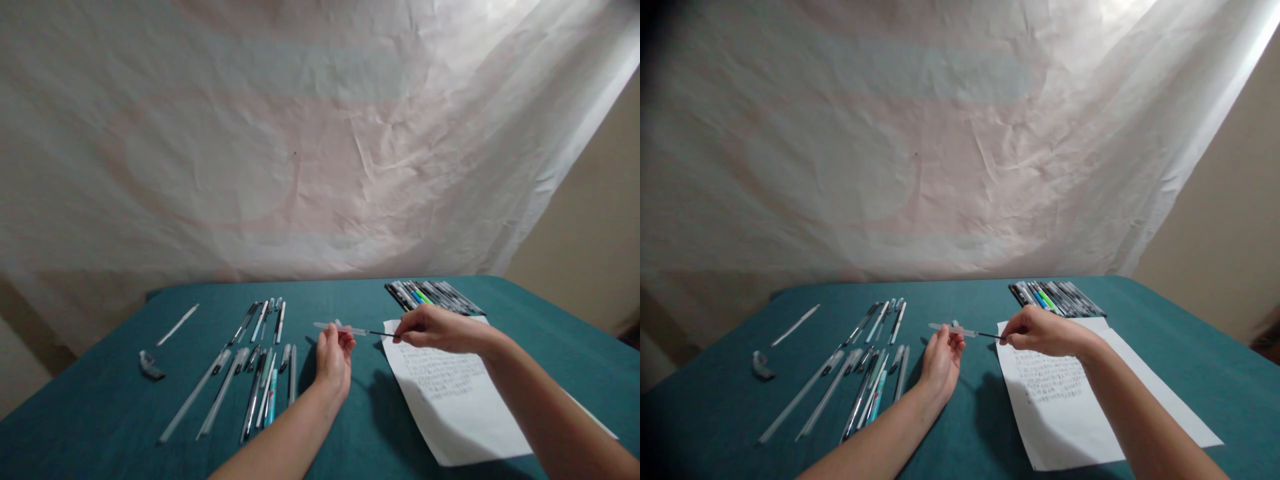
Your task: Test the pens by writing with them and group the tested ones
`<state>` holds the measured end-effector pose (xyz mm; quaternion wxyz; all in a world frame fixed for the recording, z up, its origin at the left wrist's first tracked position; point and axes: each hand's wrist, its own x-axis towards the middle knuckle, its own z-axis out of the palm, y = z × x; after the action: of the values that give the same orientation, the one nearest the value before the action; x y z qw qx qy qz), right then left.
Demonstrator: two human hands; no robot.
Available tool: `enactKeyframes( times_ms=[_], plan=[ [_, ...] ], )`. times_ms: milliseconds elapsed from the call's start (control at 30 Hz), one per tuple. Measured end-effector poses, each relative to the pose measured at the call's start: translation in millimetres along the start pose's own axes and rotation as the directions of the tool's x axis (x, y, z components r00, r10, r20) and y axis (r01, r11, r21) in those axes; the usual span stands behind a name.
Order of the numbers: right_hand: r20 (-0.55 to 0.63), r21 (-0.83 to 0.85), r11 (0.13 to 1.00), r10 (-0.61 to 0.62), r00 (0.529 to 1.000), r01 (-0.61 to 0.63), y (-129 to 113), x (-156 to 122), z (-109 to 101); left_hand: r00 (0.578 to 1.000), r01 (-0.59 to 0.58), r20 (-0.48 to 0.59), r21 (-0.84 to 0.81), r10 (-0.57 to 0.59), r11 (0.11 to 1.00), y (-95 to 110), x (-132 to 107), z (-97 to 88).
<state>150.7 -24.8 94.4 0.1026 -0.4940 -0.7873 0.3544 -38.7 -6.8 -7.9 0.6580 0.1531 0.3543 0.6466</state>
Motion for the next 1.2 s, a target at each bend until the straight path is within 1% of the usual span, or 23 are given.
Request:
enactKeyframes(
  times_ms=[167, 333, 367, 400, 433, 467, 533, 567, 633, 667, 700, 733, 800, 867, 933, 1033, 1200],
  plan=[
    [-0.069, -0.075, 0.997, -0.001, 0.998, -0.004, 3, 7, 9, 1.000, 0.003, 0.004, -0.011, -0.003, 1.000, 1, 2, -0.2],
    [-0.097, -0.108, 0.994, -0.024, 0.995, 0.014, 3, 12, 16, 0.999, 0.024, 0.034, -0.024, -0.023, 0.999, 1, -2, 1.2],
    [-0.135, -0.109, 0.994, -0.040, 0.990, 0.025, 0, 14, 18, 0.999, 0.031, 0.038, -0.030, -0.030, 0.999, 1, -2, 1.8],
    [-0.197, -0.103, 0.994, -0.057, 0.979, 0.037, -3, 16, 20, 0.999, 0.039, 0.038, -0.037, -0.038, 0.999, 0, -3, 2.4],
    [-0.275, -0.083, 0.995, -0.073, 0.959, 0.052, -7, 19, 22, 0.998, 0.048, 0.033, -0.047, -0.046, 0.998, 1, -3, 3.0],
    [-0.362, -0.041, 0.997, -0.081, 0.929, 0.072, -10, 22, 24, 0.998, 0.056, 0.021, -0.059, -0.054, 0.997, 1, -2, 3.4],
    [-0.527, 0.103, 0.987, -0.053, 0.848, 0.125, -14, 30, 30, 0.997, 0.068, -0.016, -0.090, -0.070, 0.994, 3, 2, 3.7],
    [-0.587, 0.180, 0.971, -0.023, 0.810, 0.158, -15, 34, 33, 0.996, 0.070, -0.038, -0.106, -0.075, 0.992, 4, 4, 3.6],
    [-0.656, 0.274, 0.940, 0.029, 0.754, 0.203, -12, 42, 40, 0.994, 0.064, -0.075, -0.136, -0.075, 0.989, 7, 8, 3.1],
    [-0.671, 0.273, 0.940, 0.033, 0.741, 0.206, -8, 47, 45, 0.994, 0.057, -0.089, -0.148, -0.070, 0.987, 9, 10, 2.8],
    [-0.675, 0.241, 0.950, 0.017, 0.737, 0.198, -4, 51, 50, 0.993, 0.047, -0.099, -0.158, -0.063, 0.986, 11, 11, 2.4],
    [-0.670, 0.180, 0.966, -0.019, 0.742, 0.187, 0, 55, 56, 0.993, 0.037, -0.107, -0.164, -0.055, 0.986, 12, 12, 2.2],
    [-0.639, 0.006, 0.986, -0.124, 0.760, 0.166, 8, 62, 68, 0.993, 0.022, -0.115, -0.166, -0.042, 0.986, 14, 12, 1.8],
    [-0.575, -0.172, 0.972, -0.231, 0.785, 0.160, 13, 68, 81, 0.993, 0.010, -0.113, -0.155, -0.028, 0.988, 14, 11, 1.4],
    [-0.496, -0.311, 0.937, -0.300, 0.815, 0.156, 15, 73, 93, 0.995, -0.005, -0.104, -0.136, -0.009, 0.991, 13, 10, 0.9],
    [-0.412, -0.452, 0.884, -0.326, 0.851, 0.120, 15, 77, 105, 0.996, -0.034, -0.088, -0.105, 0.025, 0.994, 9, 8, -0.3],
    [-0.363, -0.572, 0.819, -0.295, 0.884, 0.039, 15, 82, 111, 0.996, -0.059, -0.073, -0.058, 0.055, 0.997, 4, 6, -2.9]
  ],
)
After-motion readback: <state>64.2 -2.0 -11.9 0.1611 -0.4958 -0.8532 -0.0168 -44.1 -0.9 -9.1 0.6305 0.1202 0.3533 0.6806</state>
